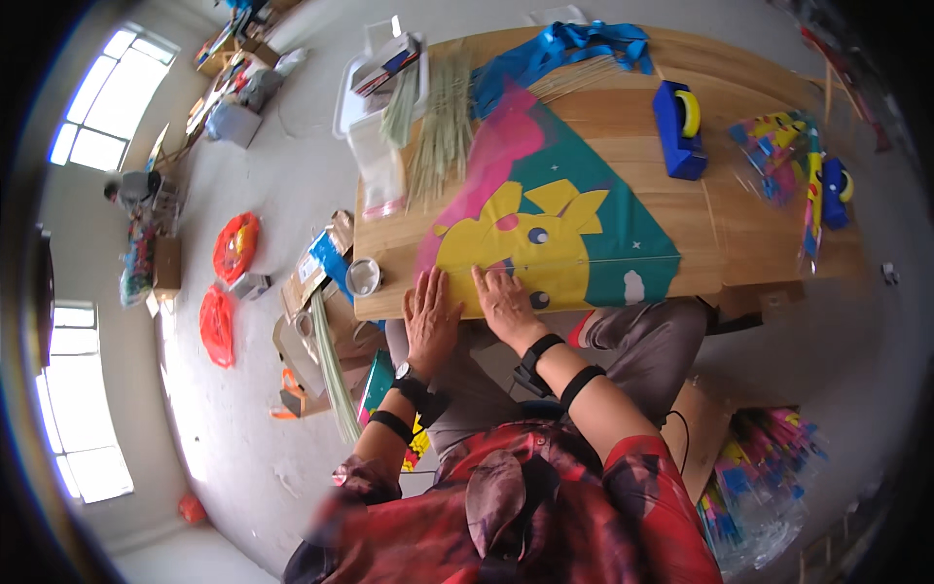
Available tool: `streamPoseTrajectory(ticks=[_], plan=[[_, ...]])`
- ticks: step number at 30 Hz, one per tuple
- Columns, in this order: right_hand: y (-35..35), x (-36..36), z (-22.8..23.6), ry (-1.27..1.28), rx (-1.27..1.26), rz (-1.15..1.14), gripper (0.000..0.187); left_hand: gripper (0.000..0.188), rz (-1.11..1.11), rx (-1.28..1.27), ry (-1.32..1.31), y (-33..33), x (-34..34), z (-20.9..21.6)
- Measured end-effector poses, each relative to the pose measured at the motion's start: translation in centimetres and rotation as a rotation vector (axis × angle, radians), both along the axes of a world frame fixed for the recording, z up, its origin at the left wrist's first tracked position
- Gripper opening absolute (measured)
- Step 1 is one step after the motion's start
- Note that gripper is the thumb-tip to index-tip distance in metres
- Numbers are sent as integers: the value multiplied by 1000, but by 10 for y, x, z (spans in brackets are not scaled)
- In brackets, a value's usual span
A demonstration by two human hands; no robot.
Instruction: The recorder is assembling a colorful kite with a Pikachu design by attaching bamboo sticks and securing them with tape.
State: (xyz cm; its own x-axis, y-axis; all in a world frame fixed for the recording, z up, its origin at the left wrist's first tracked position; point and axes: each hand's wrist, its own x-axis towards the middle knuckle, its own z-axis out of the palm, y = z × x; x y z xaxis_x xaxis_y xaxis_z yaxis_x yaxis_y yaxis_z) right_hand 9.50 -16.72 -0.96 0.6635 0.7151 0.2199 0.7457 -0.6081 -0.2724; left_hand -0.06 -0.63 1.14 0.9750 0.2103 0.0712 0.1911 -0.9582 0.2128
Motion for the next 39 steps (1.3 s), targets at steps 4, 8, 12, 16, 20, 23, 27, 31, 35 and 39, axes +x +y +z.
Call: streamPoseTrajectory(ticks=[4,8,12,16,20,23,27,31,35,39], plan=[[12,-8,-3,9,-22,-39,50,67,-88,-3,-48,-11,6,4],[-9,-7,4,-99,-67,-62,53,67,-197,3,15,-15,9,-2],[-62,-4,4,46,42,-154,62,68,-210,40,-1,-15,10,-10],[-137,17,-1,53,-4,-317,77,69,-213,77,-9,-13,8,-11],[-214,45,-7,-12,-57,-520,79,70,-216,66,13,-19,11,-7],[-242,54,5,85,-117,-723,78,73,-174,22,11,-14,8,-5],[-268,50,-10,-31,-89,-947,75,78,-164,4,3,-14,9,-10],[-226,21,-21,-96,615,-1097,54,86,-108,-45,-30,-19,-7,17],[-226,12,-77,517,1384,-1235,53,88,-256,-153,-84,-58,3,41],[-235,20,-89,674,1276,-979,34,88,-317,-183,-137,-72,0,58]])
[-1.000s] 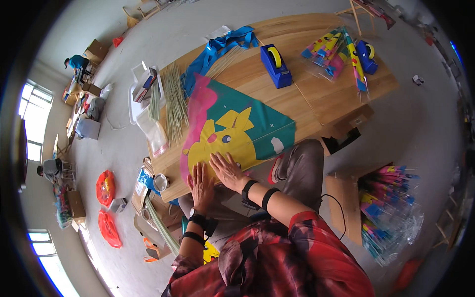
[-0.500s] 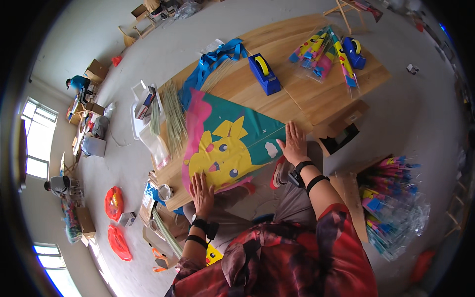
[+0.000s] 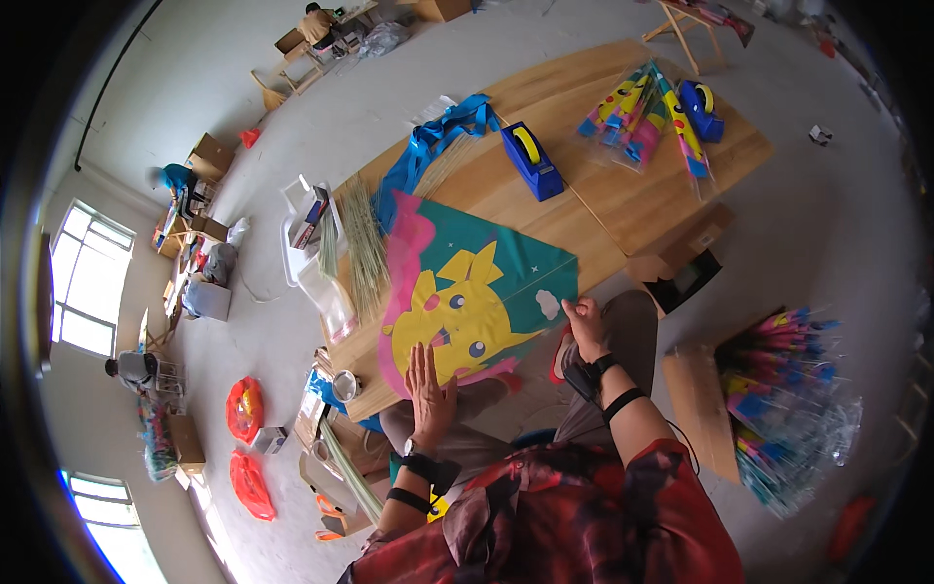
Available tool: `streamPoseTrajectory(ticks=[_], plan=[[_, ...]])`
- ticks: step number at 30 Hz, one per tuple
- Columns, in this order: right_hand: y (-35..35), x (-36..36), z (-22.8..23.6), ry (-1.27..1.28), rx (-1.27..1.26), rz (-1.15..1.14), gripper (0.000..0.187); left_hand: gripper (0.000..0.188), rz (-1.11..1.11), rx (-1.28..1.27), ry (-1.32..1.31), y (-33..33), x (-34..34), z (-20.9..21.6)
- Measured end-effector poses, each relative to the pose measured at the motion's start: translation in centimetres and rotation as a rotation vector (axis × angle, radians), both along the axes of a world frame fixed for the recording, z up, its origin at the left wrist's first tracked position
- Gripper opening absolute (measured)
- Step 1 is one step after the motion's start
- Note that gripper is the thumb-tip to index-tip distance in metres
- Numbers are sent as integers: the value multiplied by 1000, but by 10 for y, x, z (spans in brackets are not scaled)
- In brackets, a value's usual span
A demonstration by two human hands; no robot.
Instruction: The recorder is assembling a colorful kite with a Pikachu design by attaching bamboo sticks and securing them with tape.
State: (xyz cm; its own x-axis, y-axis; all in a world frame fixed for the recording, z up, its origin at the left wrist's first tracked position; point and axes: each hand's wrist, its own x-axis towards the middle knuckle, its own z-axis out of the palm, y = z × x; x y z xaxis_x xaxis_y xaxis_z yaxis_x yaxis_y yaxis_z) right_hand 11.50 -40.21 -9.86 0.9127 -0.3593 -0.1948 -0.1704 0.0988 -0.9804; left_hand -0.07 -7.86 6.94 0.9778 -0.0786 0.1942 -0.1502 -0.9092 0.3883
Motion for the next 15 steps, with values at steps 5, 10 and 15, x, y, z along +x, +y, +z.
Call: streamPoseTrajectory(ticks=[5,10,15], plan=[[-3,2,27,24,-198,123,25,81,-24,41,-8,-6,-3,5],[4,30,81,-156,-194,92,23,64,-95,17,-62,-33,18,31],[35,32,144,-367,-49,19,22,60,-136,-160,-84,-67,56,87]])
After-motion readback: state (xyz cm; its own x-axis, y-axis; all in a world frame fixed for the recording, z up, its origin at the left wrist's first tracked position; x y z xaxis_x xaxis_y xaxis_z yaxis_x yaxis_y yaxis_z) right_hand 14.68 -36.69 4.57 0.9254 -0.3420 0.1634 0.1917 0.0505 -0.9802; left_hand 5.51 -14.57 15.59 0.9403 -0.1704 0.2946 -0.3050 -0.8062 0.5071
